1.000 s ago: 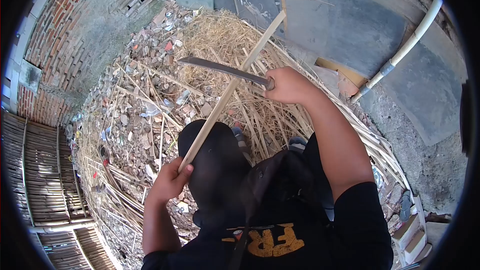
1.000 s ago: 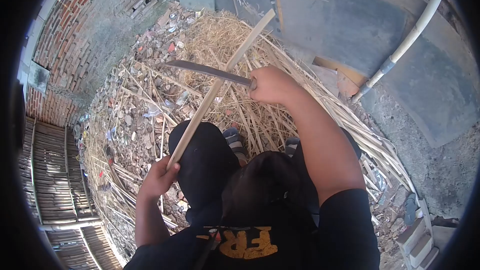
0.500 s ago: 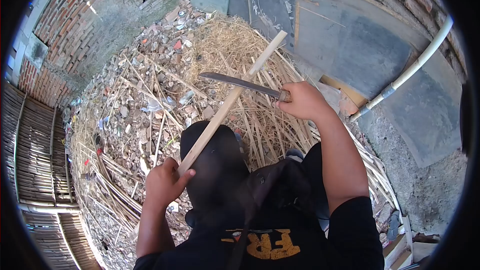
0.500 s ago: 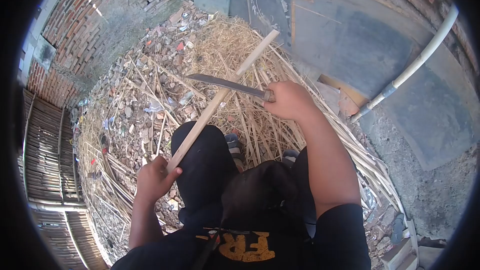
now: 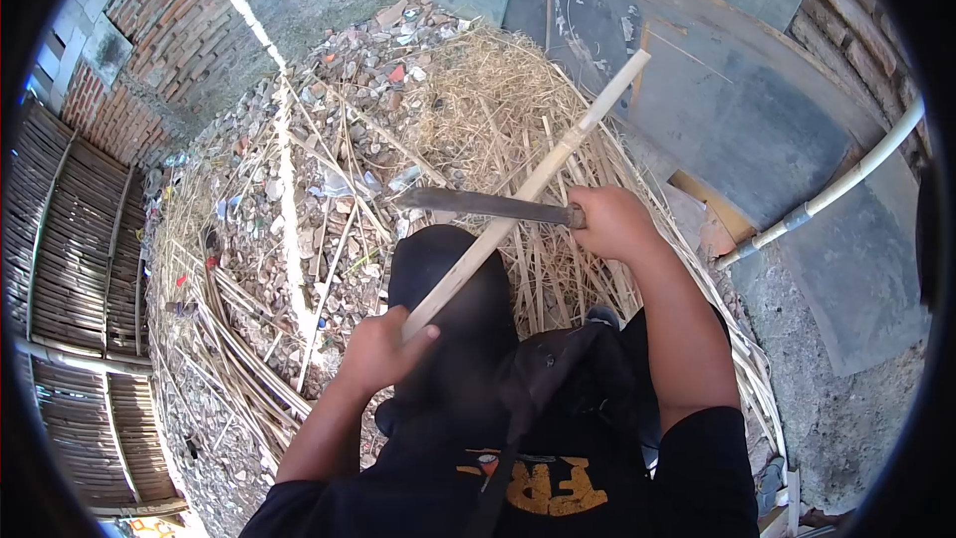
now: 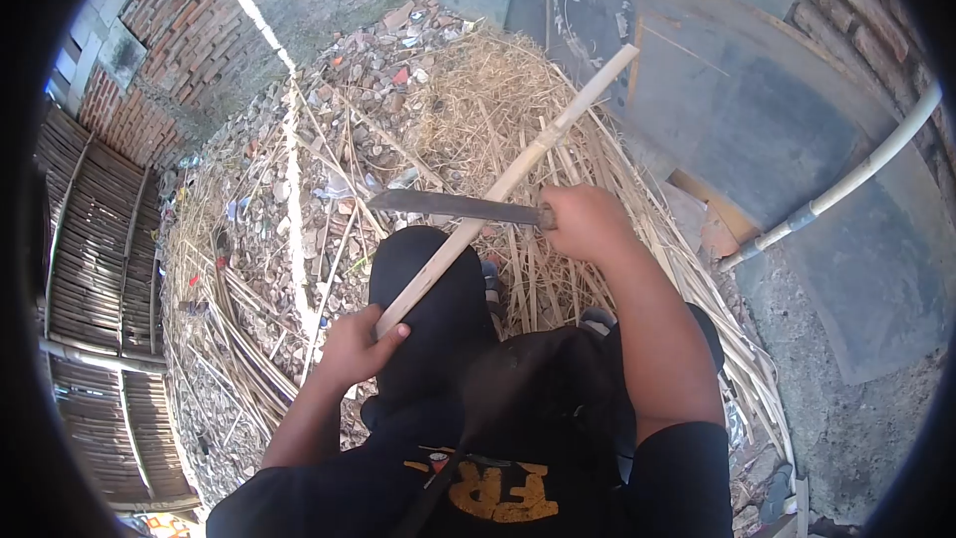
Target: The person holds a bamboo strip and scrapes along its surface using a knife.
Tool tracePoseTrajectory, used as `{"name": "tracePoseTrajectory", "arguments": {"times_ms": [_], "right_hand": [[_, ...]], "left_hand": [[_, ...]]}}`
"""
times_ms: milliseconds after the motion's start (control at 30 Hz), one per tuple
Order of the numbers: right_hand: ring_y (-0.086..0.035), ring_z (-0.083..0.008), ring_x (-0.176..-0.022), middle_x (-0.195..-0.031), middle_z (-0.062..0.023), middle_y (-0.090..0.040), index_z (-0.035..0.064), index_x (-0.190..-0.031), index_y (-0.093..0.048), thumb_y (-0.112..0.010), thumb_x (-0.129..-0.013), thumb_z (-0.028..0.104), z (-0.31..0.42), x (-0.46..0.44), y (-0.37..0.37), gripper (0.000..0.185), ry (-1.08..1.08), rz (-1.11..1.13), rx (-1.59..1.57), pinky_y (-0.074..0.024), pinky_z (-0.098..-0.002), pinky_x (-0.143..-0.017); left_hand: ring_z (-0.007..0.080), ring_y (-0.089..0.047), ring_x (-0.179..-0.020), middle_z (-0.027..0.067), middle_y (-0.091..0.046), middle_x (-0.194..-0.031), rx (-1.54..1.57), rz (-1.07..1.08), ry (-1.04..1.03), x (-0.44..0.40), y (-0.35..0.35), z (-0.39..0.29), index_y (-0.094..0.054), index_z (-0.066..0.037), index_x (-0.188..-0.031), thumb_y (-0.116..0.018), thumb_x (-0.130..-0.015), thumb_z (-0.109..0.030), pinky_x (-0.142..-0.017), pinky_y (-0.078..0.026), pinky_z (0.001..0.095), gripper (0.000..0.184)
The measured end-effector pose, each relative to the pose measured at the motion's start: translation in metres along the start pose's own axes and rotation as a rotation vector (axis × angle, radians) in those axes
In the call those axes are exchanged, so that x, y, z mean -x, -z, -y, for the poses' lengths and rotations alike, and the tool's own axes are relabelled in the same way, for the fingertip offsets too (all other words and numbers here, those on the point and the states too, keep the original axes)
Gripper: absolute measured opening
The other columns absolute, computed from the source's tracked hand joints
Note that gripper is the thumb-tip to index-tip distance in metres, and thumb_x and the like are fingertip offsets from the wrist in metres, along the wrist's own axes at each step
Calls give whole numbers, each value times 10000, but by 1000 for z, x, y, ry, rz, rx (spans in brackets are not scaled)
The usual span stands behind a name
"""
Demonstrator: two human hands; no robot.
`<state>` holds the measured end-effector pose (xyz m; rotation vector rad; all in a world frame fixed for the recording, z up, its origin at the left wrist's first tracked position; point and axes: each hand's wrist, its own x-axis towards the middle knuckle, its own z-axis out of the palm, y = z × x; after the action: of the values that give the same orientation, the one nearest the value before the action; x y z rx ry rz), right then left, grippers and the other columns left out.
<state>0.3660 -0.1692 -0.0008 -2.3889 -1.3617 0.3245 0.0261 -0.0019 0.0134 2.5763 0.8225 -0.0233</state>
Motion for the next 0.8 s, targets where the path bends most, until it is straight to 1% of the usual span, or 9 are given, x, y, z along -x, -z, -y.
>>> {"name": "tracePoseTrajectory", "arguments": {"times_ms": [167,267,300,433,533,567,700,733,800], "right_hand": [[-710,-388,-901,-877,-175,-722,85,-1012,-705,-741,-777,207,-8,1,2,267,-148,9,-95,-553,-499,-798],[-709,-388,-895,-882,-174,-727,81,-1015,-708,-745,-775,214,5,5,7,276,45,113,-23,-555,-496,-791],[-710,-372,-861,-853,-169,-723,75,-1003,-711,-740,-773,202,9,4,12,264,40,167,20,-552,-478,-776],[-703,-336,-818,-826,-181,-712,31,-990,-708,-709,-765,165,-48,-23,-9,261,-190,79,-342,-543,-445,-773],[-709,-340,-841,-860,-199,-719,17,-999,-709,-708,-765,166,-43,-20,-6,277,-187,-12,-316,-548,-444,-785],[-663,-281,-721,-718,-124,-657,31,-909,-674,-732,-772,175,-39,-16,-13,208,-135,-114,-361,-514,-427,-688],[-670,-330,-729,-737,-153,-667,40,-938,-684,-713,-767,142,-2,-2,8,201,42,110,-101,-516,-443,-698],[-673,-323,-730,-736,-151,-665,40,-940,-684,-713,-771,143,-7,-4,7,200,-5,121,-165,-517,-442,-701],[-679,-310,-731,-734,-148,-661,40,-945,-684,-713,-778,144,-28,-13,-2,199,-103,154,-298,-518,-440,-705]], "left_hand": [[415,-640,-617,202,-600,-635,124,49,65,-4,-1,10,-597,-27,-795,-685,-967,-496,-589,-479,479,507],[409,-625,-602,201,-583,-619,146,32,56,-2,-4,12,-580,-23,-777,-705,-961,-470,-582,-471,478,499],[406,-619,-596,200,-577,-615,127,7,22,-3,-7,14,-573,-23,-770,-712,-958,-459,-579,-469,476,495],[396,-595,-578,201,-553,-603,57,-28,-35,0,-9,16,-545,-17,-750,-736,-947,-432,-565,-459,460,498],[362,-590,-581,198,-554,-617,64,48,5,-2,-2,15,-550,-10,-761,-746,-939,-433,-570,-457,445,498],[341,-585,-563,185,-557,-606,105,69,7,-4,0,16,-554,-14,-763,-747,-938,-425,-560,-459,442,487],[248,-542,-528,136,-560,-585,240,172,31,-9,10,18,-572,-16,-766,-756,-935,-398,-539,-453,412,456],[222,-527,-529,123,-558,-586,268,194,40,-12,12,18,-577,-14,-766,-759,-935,-392,-538,-447,400,453],[216,-540,-542,122,-573,-600,235,237,42,-17,17,19,-585,-14,-776,-758,-939,-384,-548,-453,400,439]]}}
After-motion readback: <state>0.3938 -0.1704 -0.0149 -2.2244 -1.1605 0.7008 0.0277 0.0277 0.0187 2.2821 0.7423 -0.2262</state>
